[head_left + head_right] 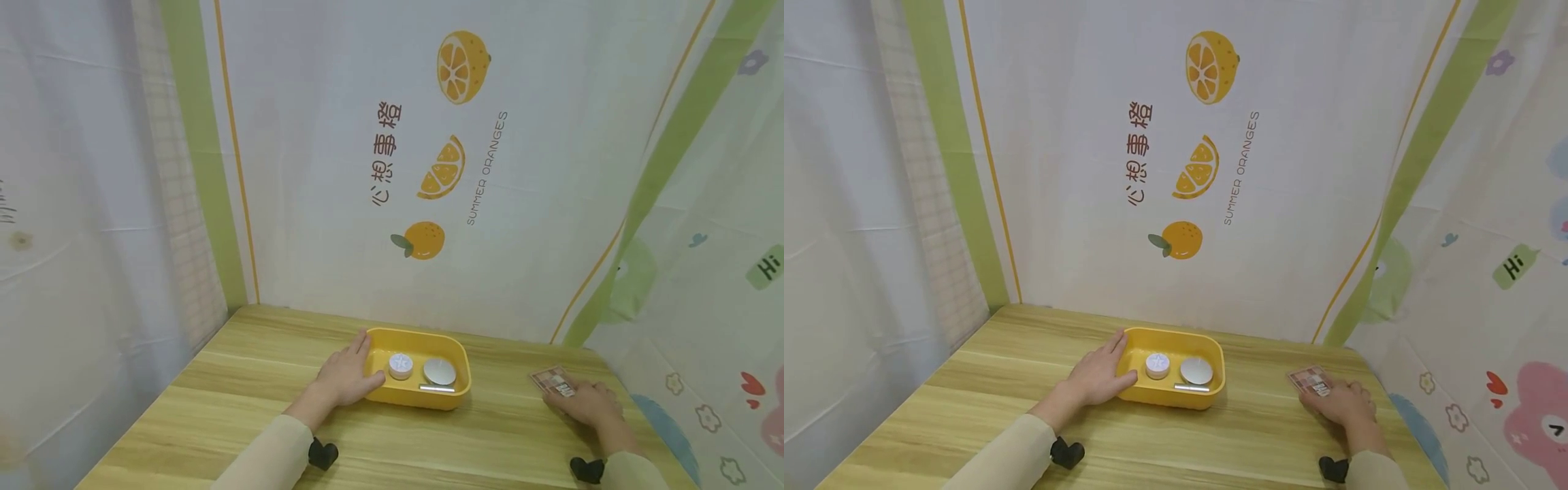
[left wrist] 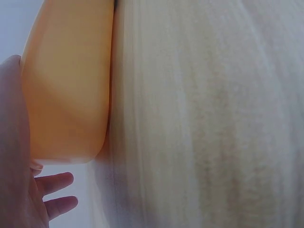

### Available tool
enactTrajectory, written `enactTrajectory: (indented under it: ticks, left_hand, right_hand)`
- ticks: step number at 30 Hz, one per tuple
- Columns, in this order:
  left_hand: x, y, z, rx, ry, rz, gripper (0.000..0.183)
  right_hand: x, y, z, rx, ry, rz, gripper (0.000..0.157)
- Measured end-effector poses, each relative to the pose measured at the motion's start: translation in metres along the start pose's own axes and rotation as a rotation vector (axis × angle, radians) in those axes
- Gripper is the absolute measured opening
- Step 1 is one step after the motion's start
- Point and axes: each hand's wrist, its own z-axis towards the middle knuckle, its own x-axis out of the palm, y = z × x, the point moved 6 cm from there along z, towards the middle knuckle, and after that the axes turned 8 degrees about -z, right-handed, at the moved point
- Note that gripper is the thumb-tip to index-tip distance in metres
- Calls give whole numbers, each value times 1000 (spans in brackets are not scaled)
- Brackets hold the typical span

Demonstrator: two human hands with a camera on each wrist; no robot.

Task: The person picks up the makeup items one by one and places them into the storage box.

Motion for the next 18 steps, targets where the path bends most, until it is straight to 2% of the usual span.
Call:
enactTrajectory:
  ticks: [9, 18]
  left_hand:
    - [2, 3, 3, 8, -21, 18, 96]
    - [3, 4, 4, 3, -18, 16, 97]
  right_hand:
    - [-1, 1, -3, 35, 24, 15, 126]
    - [-2, 2, 0, 15, -10, -12, 122]
